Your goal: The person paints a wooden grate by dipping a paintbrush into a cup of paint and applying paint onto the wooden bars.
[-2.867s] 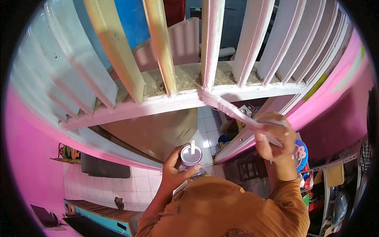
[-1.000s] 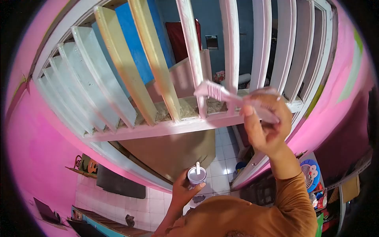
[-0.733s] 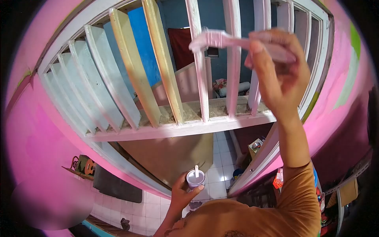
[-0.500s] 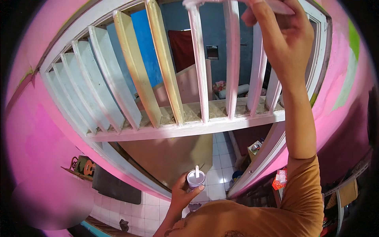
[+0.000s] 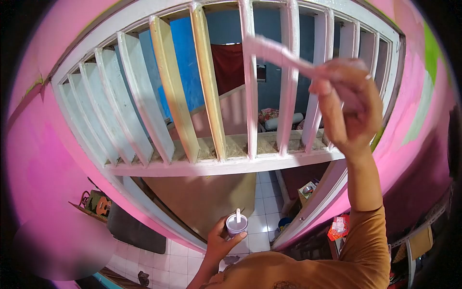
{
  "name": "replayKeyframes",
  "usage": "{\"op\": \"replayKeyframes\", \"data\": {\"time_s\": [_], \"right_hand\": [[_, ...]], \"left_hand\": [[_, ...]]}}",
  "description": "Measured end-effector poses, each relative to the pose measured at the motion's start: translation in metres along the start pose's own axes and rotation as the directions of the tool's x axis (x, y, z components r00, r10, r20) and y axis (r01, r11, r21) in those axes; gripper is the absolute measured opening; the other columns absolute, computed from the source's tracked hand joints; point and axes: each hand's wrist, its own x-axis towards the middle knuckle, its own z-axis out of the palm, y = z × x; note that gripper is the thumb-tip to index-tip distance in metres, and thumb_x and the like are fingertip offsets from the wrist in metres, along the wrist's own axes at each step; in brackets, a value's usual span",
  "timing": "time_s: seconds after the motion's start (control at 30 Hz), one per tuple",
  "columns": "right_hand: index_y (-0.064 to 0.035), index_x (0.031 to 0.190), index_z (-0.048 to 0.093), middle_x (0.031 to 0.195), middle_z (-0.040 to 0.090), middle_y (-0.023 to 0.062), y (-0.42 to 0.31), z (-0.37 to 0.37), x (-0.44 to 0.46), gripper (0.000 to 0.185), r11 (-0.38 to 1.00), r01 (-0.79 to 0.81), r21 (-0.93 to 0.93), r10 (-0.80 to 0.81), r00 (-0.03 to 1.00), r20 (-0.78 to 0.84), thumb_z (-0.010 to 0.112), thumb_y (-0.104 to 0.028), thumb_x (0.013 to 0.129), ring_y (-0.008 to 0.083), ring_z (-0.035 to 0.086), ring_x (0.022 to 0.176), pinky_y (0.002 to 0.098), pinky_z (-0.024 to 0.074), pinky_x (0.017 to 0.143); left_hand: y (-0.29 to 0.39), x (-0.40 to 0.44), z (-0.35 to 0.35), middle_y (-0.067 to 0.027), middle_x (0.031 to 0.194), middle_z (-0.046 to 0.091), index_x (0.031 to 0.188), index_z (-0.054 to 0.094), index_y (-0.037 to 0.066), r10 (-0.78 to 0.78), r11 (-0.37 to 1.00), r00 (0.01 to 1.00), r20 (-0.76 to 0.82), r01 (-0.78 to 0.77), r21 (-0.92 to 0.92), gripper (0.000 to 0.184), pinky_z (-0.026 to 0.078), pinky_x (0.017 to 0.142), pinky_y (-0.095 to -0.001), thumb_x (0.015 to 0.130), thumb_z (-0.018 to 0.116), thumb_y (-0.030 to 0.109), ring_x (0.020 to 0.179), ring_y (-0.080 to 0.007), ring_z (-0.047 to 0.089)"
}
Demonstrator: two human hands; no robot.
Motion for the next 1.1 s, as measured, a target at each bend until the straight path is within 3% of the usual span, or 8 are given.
{"op": "replayKeyframes", "data": {"time_s": [0.17,0.27,0.4,0.5,0.67,0.83,0.97,1.1], "right_hand": [[0.0082,0.118,0.058,0.109,0.066,0.0176,0.017,0.004,0.028,0.024,0.996,0.034,-0.082,-0.04,0.997,-0.065,0.06,0.01,0.095,0.0202,0.07,0.087,0.0266,0.0592,0.079],[0.0056,0.109,0.061,0.098,0.066,0.0166,0.014,0.009,0.011,0.022,1.0,-0.013,0.005,0.013,0.998,-0.069,0.066,0.01,0.088,0.0245,0.068,0.086,0.0301,0.0562,0.075],[0.0015,0.096,0.061,0.088,0.068,0.0147,-0.021,-0.005,-0.028,0.02,0.998,-0.054,-0.044,0.061,0.977,0.203,0.072,0.005,0.08,0.0291,0.068,0.078,0.0363,0.0552,0.067],[0.0046,0.106,0.059,0.088,0.066,0.0166,-0.045,-0.007,-0.052,0.024,0.99,-0.14,0.026,0.125,0.945,0.301,0.069,0.007,0.085,0.0291,0.067,0.078,0.0386,0.0546,0.065],[0.0051,0.109,0.059,0.097,0.065,0.0192,-0.032,-0.006,-0.039,0.02,0.997,-0.06,-0.057,0.066,0.992,0.11,0.064,0.007,0.09,0.0248,0.066,0.073,0.0321,0.0546,0.066],[0.0046,0.111,0.061,0.105,0.063,0.0202,-0.047,-0.001,-0.063,0.016,0.952,-0.305,0.038,0.301,0.951,0.074,0.061,0.001,0.095,0.0235,0.067,0.072,0.0305,0.0546,0.065],[0.0054,0.109,0.06,0.099,0.064,0.0175,-0.073,0.012,-0.099,0.018,0.742,-0.548,0.386,0.571,0.818,0.064,0.065,0.001,0.092,0.0167,0.066,0.07,0.0264,0.0543,0.062],[0.0045,0.107,0.062,0.097,0.065,0.0165,-0.09,0.012,-0.127,0.017,0.488,-0.722,0.491,0.69,0.663,0.289,0.067,0.0,0.091,0.0159,0.065,0.069,0.0263,0.0538,0.063]], "left_hand": [[-0.001,0.003,0.004,-0.0087,0.126,0.061,0.137,0.052,-0.002,0.018,1.0,1.0,0.01,-0.018,0.009,0.065,0.049,0.102,-0.034,0.082,0.084,0.009,0.118,-0.0181,0.06],[0.002,0.003,0.004,-0.0087,0.127,0.06,0.137,0.052,-0.002,-0.005,1.0,1.0,0.008,0.005,0.014,0.065,0.049,0.102,-0.0343,0.081,0.084,0.008,0.118,-0.0185,0.06],[-0.011,0.002,-0.003,-0.0082,0.128,0.059,0.138,0.051,-0.001,0.068,0.997,0.997,0.021,-0.069,0.04,0.065,0.049,0.102,-0.0346,0.081,0.083,0.006,0.119,-0.0185,0.059],[-0.014,0.001,-0.009,-0.0075,0.129,0.058,0.138,0.051,-0.001,0.049,0.996,0.999,0.002,-0.049,0.074,0.065,0.049,0.102,-0.0343,0.081,0.083,0.005,0.12,-0.0181,0.058],[-0.017,0.004,-0.012,-0.0069,0.128,0.057,0.139,0.05,-0.001,0.061,0.994,0.998,0.005,-0.061,0.09,0.067,0.048,0.102,-0.0335,0.081,0.083,0.004,0.121,-0.0175,0.057],[-0.028,0.008,-0.012,-0.0089,0.129,0.059,0.141,0.048,-0.002,0.123,0.991,0.992,-0.043,-0.12,0.056,0.071,0.048,0.102,-0.0339,0.079,0.084,0.002,0.12,-0.0176,0.058],[-0.019,0.009,-0.01,-0.0092,0.13,0.058,0.14,0.048,0.0,0.078,0.997,0.991,-0.109,-0.077,0.012,0.073,0.049,0.103,-0.0352,0.078,0.085,0.004,0.121,-0.0182,0.058],[-0.003,0.011,-0.009,-0.0076,0.132,0.055,0.138,0.05,0.003,0.058,0.997,0.986,-0.156,-0.051,0.049,0.07,0.048,0.105,-0.0359,0.078,0.085,0.006,0.124,-0.019,0.056]]}}
